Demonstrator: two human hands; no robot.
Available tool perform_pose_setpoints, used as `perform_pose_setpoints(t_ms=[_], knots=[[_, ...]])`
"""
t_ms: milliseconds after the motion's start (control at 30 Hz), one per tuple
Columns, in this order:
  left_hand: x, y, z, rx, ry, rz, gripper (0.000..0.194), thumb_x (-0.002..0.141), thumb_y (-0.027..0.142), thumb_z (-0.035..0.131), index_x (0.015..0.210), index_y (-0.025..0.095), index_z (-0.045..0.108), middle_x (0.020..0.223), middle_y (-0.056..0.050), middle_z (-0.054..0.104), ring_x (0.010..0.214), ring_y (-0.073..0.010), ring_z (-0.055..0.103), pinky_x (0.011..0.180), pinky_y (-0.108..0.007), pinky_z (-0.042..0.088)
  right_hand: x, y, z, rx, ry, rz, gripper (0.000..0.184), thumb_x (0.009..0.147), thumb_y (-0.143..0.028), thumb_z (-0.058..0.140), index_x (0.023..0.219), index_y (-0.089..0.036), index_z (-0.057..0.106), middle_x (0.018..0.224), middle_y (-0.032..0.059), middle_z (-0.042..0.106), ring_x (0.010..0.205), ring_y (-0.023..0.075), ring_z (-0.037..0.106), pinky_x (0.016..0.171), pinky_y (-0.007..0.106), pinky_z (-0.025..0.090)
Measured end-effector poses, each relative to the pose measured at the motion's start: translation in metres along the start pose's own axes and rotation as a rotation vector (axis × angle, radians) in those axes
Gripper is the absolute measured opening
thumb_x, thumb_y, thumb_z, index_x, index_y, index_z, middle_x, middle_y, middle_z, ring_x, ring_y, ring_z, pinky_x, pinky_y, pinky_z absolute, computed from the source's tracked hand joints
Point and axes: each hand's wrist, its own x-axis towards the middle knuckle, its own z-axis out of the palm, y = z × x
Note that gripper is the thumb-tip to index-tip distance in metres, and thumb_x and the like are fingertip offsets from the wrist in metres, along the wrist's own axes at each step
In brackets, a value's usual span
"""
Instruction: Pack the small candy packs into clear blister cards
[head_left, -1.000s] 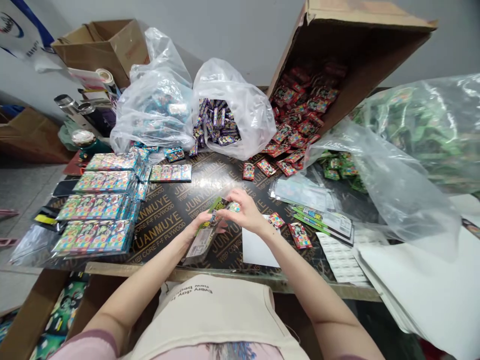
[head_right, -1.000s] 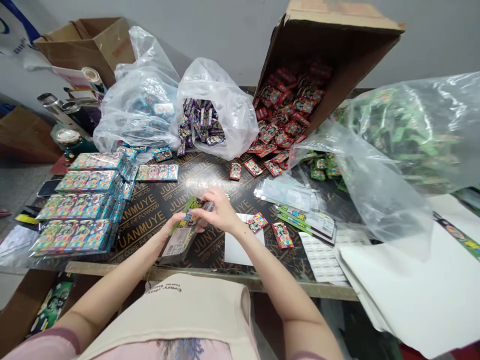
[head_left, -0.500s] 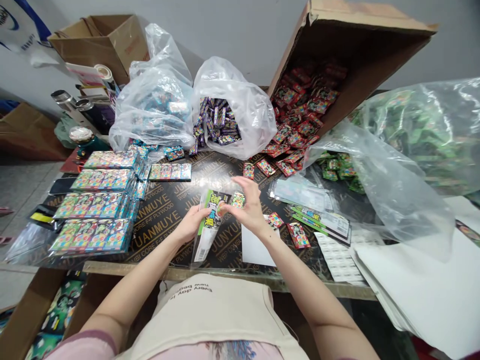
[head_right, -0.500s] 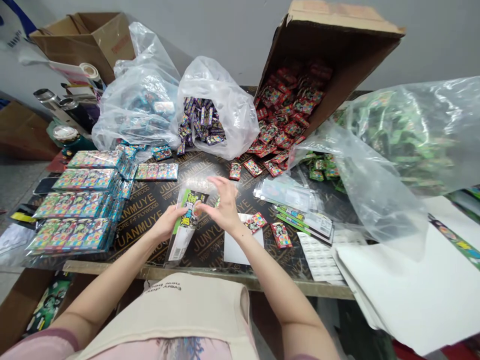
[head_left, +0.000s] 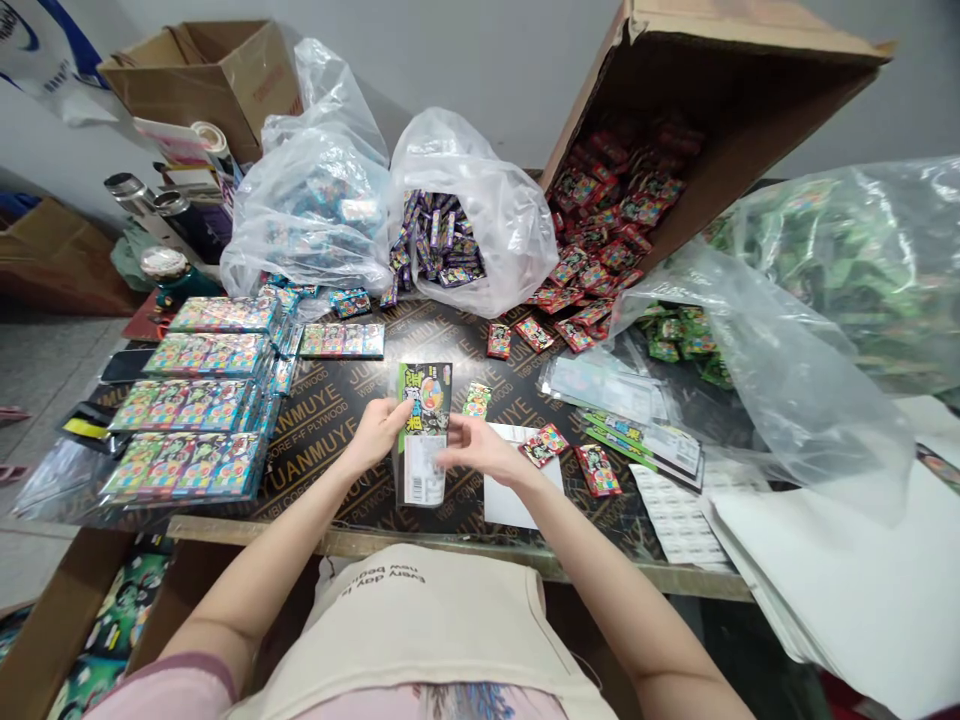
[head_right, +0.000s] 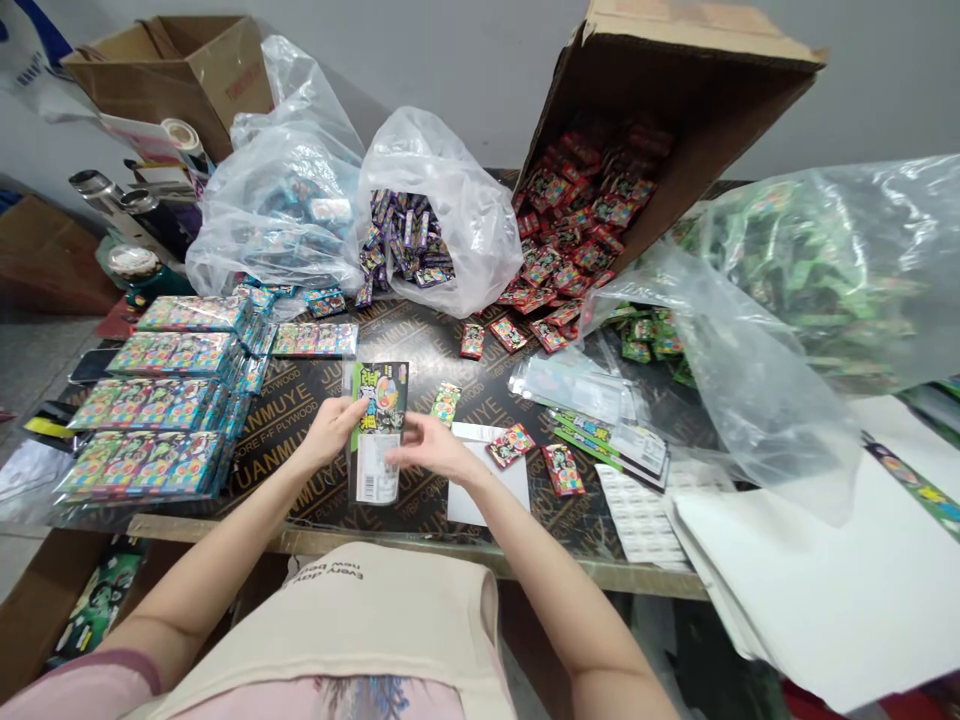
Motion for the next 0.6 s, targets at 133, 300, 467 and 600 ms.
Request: perform_pose_setpoints(t_ms=[133,300,467,600], knots=[[-0.001,-0.005,0.001,-0.15,-0.129,-0.077,0.039,0.07,0.05,0.069,0.078,0.012,0.064,0.07,-0.002,0.064,0.062,-0.0141,0.057,0.056,-0.023,0.044,-0.004,0.012,-0.005,-0.049,0.14,-0.025,0.037,0.058,-0.037,0.082,0.083,-0.015,0.066,0.075,0.0014,0.071,0.064,0.0166,0.066,0.064,0.031,0.055],[-0.007,-0.012,0.006,-0.266,-0.306,-0.175,0.042,0.066,0.04,0.076,0.094,0.011,0.066,0.081,-0.005,0.07,0.067,-0.0154,0.063,0.055,-0.022,0.046,-0.003,0.016,-0.017,-0.038,0.271,-0.117,0.043,0.063,-0.037,0.079,0.099,-0.019,0.063,0.088,0.003,0.072,0.075,0.0187,0.067,0.075,0.036,0.055],[-0.003,-0.014,0.01,-0.407,-0.194,-0.058,0.044,0.066,0.031,0.078,0.104,0.013,0.065,0.097,-0.008,0.072,0.088,-0.0194,0.067,0.083,-0.031,0.05,-0.005,0.017,-0.012,-0.15,0.291,-0.182,0.038,0.066,-0.041,0.077,0.094,-0.019,0.066,0.096,0.0057,0.072,0.09,0.0224,0.066,0.086,0.038,0.051],[-0.009,-0.01,0.019,-0.432,-0.203,-0.053,0.041,0.065,0.031,0.079,0.1,0.012,0.068,0.096,-0.007,0.073,0.088,-0.021,0.067,0.089,-0.035,0.048,-0.007,0.007,0.002,0.164,0.367,-0.19,0.04,0.077,-0.054,0.062,0.1,-0.023,0.066,0.104,0.0055,0.071,0.103,0.0234,0.064,0.088,0.038,0.051]])
